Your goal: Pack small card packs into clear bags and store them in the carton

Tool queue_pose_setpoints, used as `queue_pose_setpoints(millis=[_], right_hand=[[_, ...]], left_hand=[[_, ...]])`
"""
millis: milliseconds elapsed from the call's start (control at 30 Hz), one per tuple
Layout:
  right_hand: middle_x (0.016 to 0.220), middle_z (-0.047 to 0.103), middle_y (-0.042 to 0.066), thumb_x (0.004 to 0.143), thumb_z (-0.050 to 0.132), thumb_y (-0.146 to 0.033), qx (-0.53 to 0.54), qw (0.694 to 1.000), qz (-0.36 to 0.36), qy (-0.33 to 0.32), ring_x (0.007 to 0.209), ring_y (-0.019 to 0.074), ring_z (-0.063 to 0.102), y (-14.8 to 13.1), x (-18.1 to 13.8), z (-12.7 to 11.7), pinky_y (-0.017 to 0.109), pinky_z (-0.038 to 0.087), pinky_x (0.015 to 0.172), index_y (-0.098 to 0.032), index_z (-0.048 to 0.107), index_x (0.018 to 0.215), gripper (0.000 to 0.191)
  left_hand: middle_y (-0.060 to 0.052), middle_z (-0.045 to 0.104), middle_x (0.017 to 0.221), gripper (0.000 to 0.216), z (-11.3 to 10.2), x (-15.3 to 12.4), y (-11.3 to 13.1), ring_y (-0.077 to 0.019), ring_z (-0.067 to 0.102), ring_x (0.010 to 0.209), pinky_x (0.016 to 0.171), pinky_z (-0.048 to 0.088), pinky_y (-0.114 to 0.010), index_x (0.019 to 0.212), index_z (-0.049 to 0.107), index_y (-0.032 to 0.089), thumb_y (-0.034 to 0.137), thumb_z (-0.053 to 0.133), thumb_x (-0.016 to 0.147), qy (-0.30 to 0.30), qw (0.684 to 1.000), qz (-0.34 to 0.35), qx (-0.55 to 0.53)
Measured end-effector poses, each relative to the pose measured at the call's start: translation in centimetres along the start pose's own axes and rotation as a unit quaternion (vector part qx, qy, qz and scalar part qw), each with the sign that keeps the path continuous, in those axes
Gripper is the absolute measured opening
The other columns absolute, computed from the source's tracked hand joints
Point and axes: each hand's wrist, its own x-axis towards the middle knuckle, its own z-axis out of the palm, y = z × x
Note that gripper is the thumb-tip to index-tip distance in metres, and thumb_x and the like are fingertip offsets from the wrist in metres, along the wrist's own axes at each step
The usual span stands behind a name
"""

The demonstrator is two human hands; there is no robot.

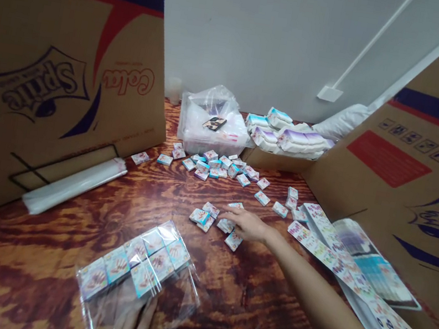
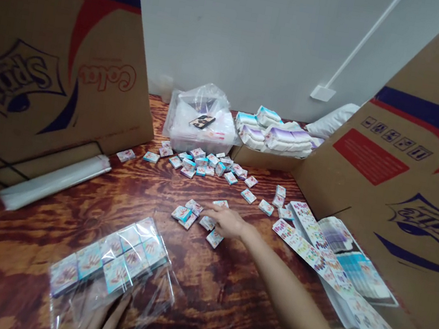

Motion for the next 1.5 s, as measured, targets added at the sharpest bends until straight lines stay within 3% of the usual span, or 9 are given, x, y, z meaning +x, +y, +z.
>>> queue_pose_setpoints(millis=[167, 300, 433, 600, 833, 1033, 1333, 1433, 1500], right_hand=[[0.099, 0.066, 0.004, 0.065, 0.057, -0.008, -0.005, 0.986, 0.078, -0.146, 0.093, 0.0242, 0.060, 0.9, -2.6, -2.6, 0.031, 0.045, 0.077, -0.029, 0.066, 0.101, 0.043], [0.107, 0.063, 0.005, 0.071, 0.057, -0.015, 0.069, 0.994, 0.066, -0.047, 0.097, 0.0224, 0.058, 1.3, -1.9, -3.1, 0.031, 0.044, 0.083, -0.023, 0.057, 0.118, 0.047], [0.116, 0.059, 0.007, 0.083, 0.047, -0.023, 0.163, 0.983, 0.061, 0.050, 0.098, 0.0192, 0.057, 0.6, 3.5, -1.3, 0.032, 0.044, 0.085, -0.016, 0.041, 0.131, 0.049], [0.131, 0.050, 0.014, 0.078, 0.059, -0.032, 0.138, 0.990, 0.025, -0.009, 0.117, 0.0272, 0.047, -0.2, 8.1, 1.2, 0.039, 0.036, 0.098, -0.015, 0.038, 0.136, 0.065], [0.129, 0.045, 0.016, 0.072, 0.059, -0.016, 0.040, 0.999, -0.015, -0.016, 0.115, 0.0256, 0.046, -0.6, 6.9, 1.5, 0.035, 0.037, 0.094, -0.013, 0.026, 0.142, 0.077], [0.110, 0.051, 0.013, 0.059, 0.059, -0.004, -0.009, 0.991, -0.108, -0.074, 0.101, 0.0236, 0.051, -1.2, 5.5, 0.4, 0.032, 0.043, 0.085, -0.012, 0.053, 0.115, 0.057], [0.132, 0.047, 0.013, 0.068, 0.055, -0.003, -0.079, 0.966, -0.221, -0.111, 0.122, 0.0246, 0.042, -3.6, 6.9, 0.9, 0.038, 0.033, 0.100, -0.016, 0.052, 0.114, 0.048], [0.129, 0.051, 0.011, 0.071, 0.053, -0.001, -0.109, 0.964, -0.209, -0.127, 0.117, 0.0227, 0.047, -3.5, 6.5, 1.0, 0.036, 0.035, 0.098, -0.019, 0.052, 0.116, 0.048], [0.120, 0.057, 0.013, 0.073, 0.057, -0.007, -0.117, 0.977, -0.129, -0.125, 0.106, 0.0236, 0.055, -3.6, 5.8, 1.3, 0.034, 0.040, 0.091, -0.018, 0.051, 0.115, 0.044]], left_hand=[[-0.011, 0.061, 0.115, 0.067, -1.0, 0.6, -0.9, -0.0221, 0.059, 0.101, 0.082, 0.051, -0.028, 0.145, 0.017, 0.020, 0.031, 0.047, 0.087, -0.012, 0.997, 0.076, 0.013], [-0.011, 0.060, 0.118, 0.068, -1.6, 0.9, -0.9, -0.0224, 0.060, 0.103, 0.083, 0.052, -0.029, 0.146, 0.015, 0.020, 0.027, 0.047, 0.086, -0.014, 0.997, 0.075, 0.019], [-0.009, 0.060, 0.120, 0.066, -2.1, 1.1, -0.6, -0.0205, 0.059, 0.107, 0.084, 0.051, -0.026, 0.145, 0.017, 0.024, 0.026, 0.047, 0.086, -0.032, 0.998, 0.054, 0.001], [-0.008, 0.062, 0.118, 0.066, -2.0, 1.3, -0.4, -0.0192, 0.061, 0.105, 0.084, 0.051, -0.025, 0.145, 0.015, 0.024, 0.026, 0.045, 0.087, -0.019, 0.998, 0.051, 0.018], [-0.009, 0.059, 0.122, 0.065, -3.0, 1.4, 0.2, -0.0204, 0.058, 0.107, 0.086, 0.050, -0.027, 0.145, 0.019, 0.023, 0.025, 0.048, 0.086, -0.038, 0.999, 0.034, 0.001], [-0.010, 0.056, 0.125, 0.058, -3.6, 1.6, 0.4, -0.0208, 0.055, 0.113, 0.089, 0.049, -0.027, 0.143, 0.025, 0.022, 0.023, 0.044, 0.087, -0.067, 0.997, 0.032, -0.016], [-0.014, 0.051, 0.130, 0.055, -4.6, 2.1, 1.3, -0.0216, 0.049, 0.120, 0.094, 0.046, -0.029, 0.140, 0.030, 0.017, 0.021, 0.045, 0.087, -0.076, 0.997, 0.021, -0.011], [-0.014, 0.051, 0.129, 0.054, -4.6, 2.2, 1.4, -0.0225, 0.050, 0.119, 0.094, 0.045, -0.031, 0.138, 0.033, 0.017, 0.021, 0.046, 0.086, -0.068, 0.997, 0.024, -0.012], [-0.014, 0.051, 0.129, 0.052, -4.7, 2.3, 1.5, -0.0222, 0.051, 0.117, 0.094, 0.046, -0.031, 0.137, 0.035, 0.018, 0.021, 0.045, 0.086, -0.063, 0.998, 0.015, -0.016]])
